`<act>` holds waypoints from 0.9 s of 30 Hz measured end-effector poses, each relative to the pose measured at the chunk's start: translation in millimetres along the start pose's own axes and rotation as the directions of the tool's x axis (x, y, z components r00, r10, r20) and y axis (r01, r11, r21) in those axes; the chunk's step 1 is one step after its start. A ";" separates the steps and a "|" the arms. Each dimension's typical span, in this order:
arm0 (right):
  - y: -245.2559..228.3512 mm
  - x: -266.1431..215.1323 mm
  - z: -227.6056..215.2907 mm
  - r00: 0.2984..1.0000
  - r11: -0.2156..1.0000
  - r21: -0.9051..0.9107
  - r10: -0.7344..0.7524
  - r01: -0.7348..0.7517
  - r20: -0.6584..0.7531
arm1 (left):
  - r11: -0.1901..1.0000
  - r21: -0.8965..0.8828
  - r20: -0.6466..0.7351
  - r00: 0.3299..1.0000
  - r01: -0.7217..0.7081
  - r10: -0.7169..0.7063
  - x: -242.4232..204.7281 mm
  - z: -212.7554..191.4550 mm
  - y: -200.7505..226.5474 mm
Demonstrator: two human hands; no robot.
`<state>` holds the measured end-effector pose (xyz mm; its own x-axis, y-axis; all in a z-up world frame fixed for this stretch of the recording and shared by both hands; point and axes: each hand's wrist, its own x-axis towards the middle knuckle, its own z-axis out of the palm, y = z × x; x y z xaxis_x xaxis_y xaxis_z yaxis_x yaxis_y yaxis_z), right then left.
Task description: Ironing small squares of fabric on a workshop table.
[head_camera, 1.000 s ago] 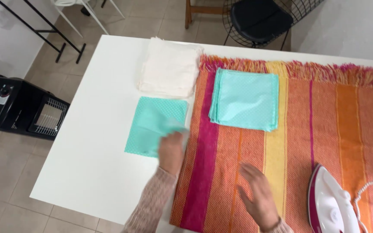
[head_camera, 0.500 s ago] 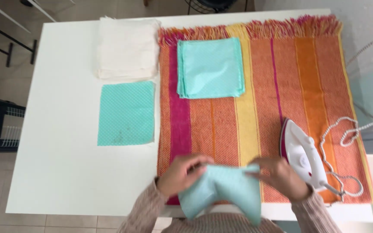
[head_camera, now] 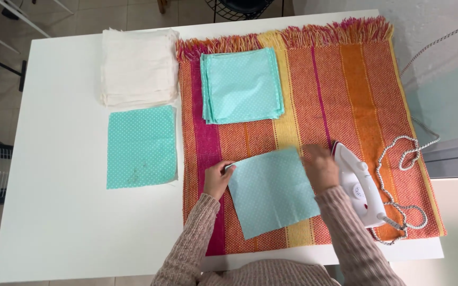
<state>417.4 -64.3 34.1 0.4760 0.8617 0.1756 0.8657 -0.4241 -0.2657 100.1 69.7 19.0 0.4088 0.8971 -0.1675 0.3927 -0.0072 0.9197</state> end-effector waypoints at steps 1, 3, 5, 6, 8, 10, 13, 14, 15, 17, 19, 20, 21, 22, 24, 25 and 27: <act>41.1 -0.5 10.3 1.000 1.000 -0.001 0.006 -0.006 0.000 | 1.000 0.001 0.006 1.000 0.000 0.000 -4.5 -1.6 1.1; 123.9 1.7 32.0 0.920 0.917 -0.396 -0.200 0.054 -0.338 | 1.000 -0.010 -0.015 1.000 0.018 -0.018 -8.8 -4.3 2.8; 144.7 -41.8 -18.7 0.980 0.938 -0.345 -0.035 -0.034 -0.193 | 0.999 -0.001 -0.023 0.999 0.039 -0.039 -12.7 -8.1 9.2; 155.4 -57.0 -44.9 0.992 0.945 -0.302 0.117 -0.128 -0.054 | 0.999 0.004 -0.047 0.998 0.045 -0.045 -10.6 -9.0 13.8; 143.4 -58.3 -60.2 0.933 0.949 -0.099 0.312 -0.298 0.181 | 0.995 -0.076 -0.036 0.997 0.069 -0.071 -10.3 -5.8 7.0; 143.2 -59.4 -63.7 0.795 0.865 0.064 0.426 -0.498 0.432 | 0.984 -0.152 -0.025 0.995 0.091 -0.096 -10.7 -4.9 9.8; 121.6 -65.0 -69.6 0.760 0.798 0.188 0.431 -0.573 0.486 | 0.977 -0.197 -0.053 0.994 0.082 -0.094 -17.0 -7.0 16.5; 88.5 -64.1 -83.1 0.748 0.743 0.302 0.380 -0.598 0.545 | 0.987 -0.150 -0.081 0.994 0.061 -0.074 -16.7 -7.5 12.9; 55.6 -63.7 -96.0 0.738 0.671 0.408 0.320 -0.620 0.595 | 0.994 -0.102 -0.107 0.993 0.041 -0.052 -16.2 -7.8 8.7; 5.4 -81.0 -83.1 0.766 0.797 0.320 0.256 -0.513 0.590 | 0.990 -0.125 -0.102 0.992 0.062 -0.074 -12.8 -2.5 -3.0; -36.7 -99.9 -67.7 0.786 0.895 0.230 0.184 -0.382 0.590 | 0.986 -0.149 -0.096 0.991 0.078 -0.092 -18.0 -0.5 -5.9; -53.5 -100.2 -54.9 0.780 0.943 0.219 0.063 -0.251 0.623 | 0.998 -0.026 -0.102 0.993 0.065 -0.067 -13.7 -2.0 -1.6; -70.5 -100.3 -42.4 0.756 0.970 0.215 -0.055 -0.115 0.652 | 0.994 0.098 -0.106 0.993 0.052 -0.041 -9.6 -3.8 3.0; -83.1 -93.7 -45.1 0.759 0.970 0.214 -0.054 -0.115 0.649 | 0.994 0.096 -0.105 0.994 0.048 -0.037 -10.6 -7.4 13.2; -107.1 -85.0 -51.2 0.753 0.944 0.262 -0.022 -0.201 0.657 | 0.991 0.009 -0.125 0.984 0.130 -0.128 -18.8 -13.2 31.7; -116.0 -73.4 -51.6 0.749 0.945 0.259 -0.022 -0.201 0.662 | 0.991 0.005 -0.125 0.983 0.136 -0.134 -19.9 -12.5 27.2; -134.2 -50.1 -51.9 0.709 0.938 0.170 0.102 -0.301 0.698 | 0.999 -0.039 -0.181 0.983 -0.021 0.014 -18.1 -11.6 19.6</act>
<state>285.4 -65.1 110.1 0.3178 0.7624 -0.5637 0.6427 -0.6103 -0.4631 90.9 58.4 44.2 0.2580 0.9621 -0.0879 0.3514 -0.0088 0.9362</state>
